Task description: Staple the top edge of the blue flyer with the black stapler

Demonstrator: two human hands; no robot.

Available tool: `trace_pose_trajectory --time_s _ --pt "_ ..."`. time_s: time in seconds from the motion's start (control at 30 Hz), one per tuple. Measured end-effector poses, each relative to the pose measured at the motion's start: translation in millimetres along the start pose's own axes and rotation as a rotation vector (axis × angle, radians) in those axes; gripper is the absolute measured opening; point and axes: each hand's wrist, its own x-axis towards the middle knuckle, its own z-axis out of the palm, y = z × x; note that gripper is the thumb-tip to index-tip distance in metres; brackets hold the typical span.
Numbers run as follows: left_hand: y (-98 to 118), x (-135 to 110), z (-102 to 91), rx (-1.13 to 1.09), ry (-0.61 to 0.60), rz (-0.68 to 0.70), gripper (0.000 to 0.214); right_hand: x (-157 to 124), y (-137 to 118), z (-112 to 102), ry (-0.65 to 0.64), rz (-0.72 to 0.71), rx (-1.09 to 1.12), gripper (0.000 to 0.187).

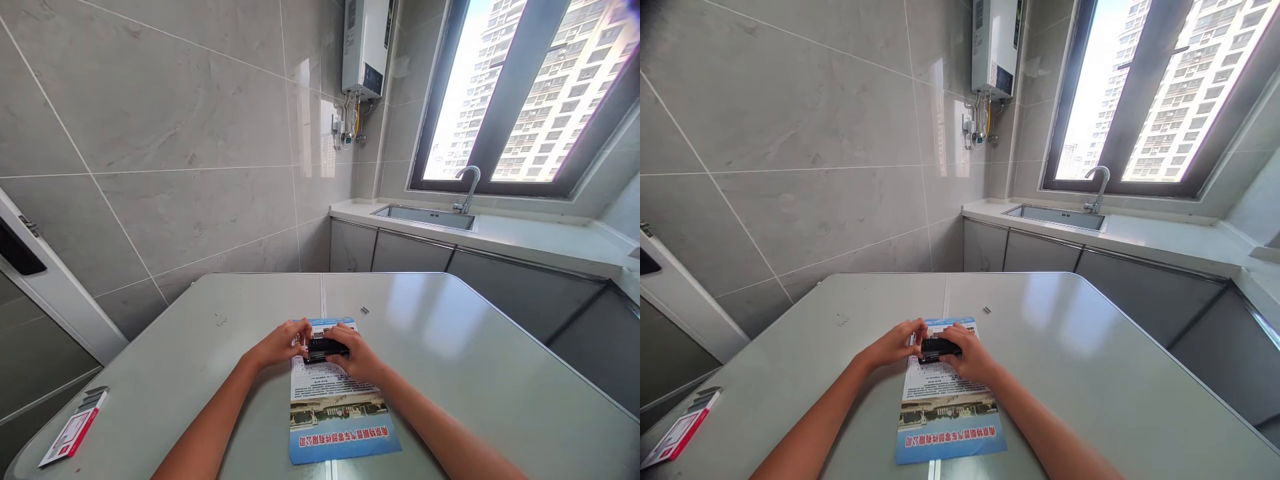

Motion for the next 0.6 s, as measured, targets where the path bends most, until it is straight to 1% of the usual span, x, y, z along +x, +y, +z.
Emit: trace_pose_trajectory --time_s 0.17,0.27,0.37,0.47,0.5,0.53,0.57,0.6 --pt "-9.6 3.2 10.5 0.029 -0.041 0.084 0.022 1.3 -10.9 2.5 -0.05 -0.067 -0.066 0.022" --pt "-10.9 1.9 9.7 -0.013 -0.009 0.075 0.02 2.1 -11.4 1.6 -0.015 -0.057 -0.075 0.026" --pt "-10.0 2.5 5.3 -0.048 0.059 0.068 0.017 3.7 -11.0 1.0 0.035 -0.035 -0.083 0.026" --pt "-15.3 7.4 4.6 -0.043 0.197 0.042 0.008 6.8 -7.7 -2.7 0.153 0.033 -0.069 0.026" --pt "-19.3 9.7 6.1 -0.021 0.253 0.015 0.012 7.7 -4.4 -5.6 0.212 0.075 -0.074 0.025" --pt "-24.3 11.8 8.5 0.014 0.302 -0.016 0.02 8.2 0.6 -9.4 0.276 0.123 -0.089 0.024" --pt "-30.1 13.7 11.5 0.08 0.336 -0.046 0.024 8.2 7.4 -14.2 0.336 0.172 -0.114 0.023" --pt "-36.1 15.2 15.0 0.159 0.336 -0.056 0.024 7.4 15.9 -19.8 0.396 0.223 -0.147 0.022"
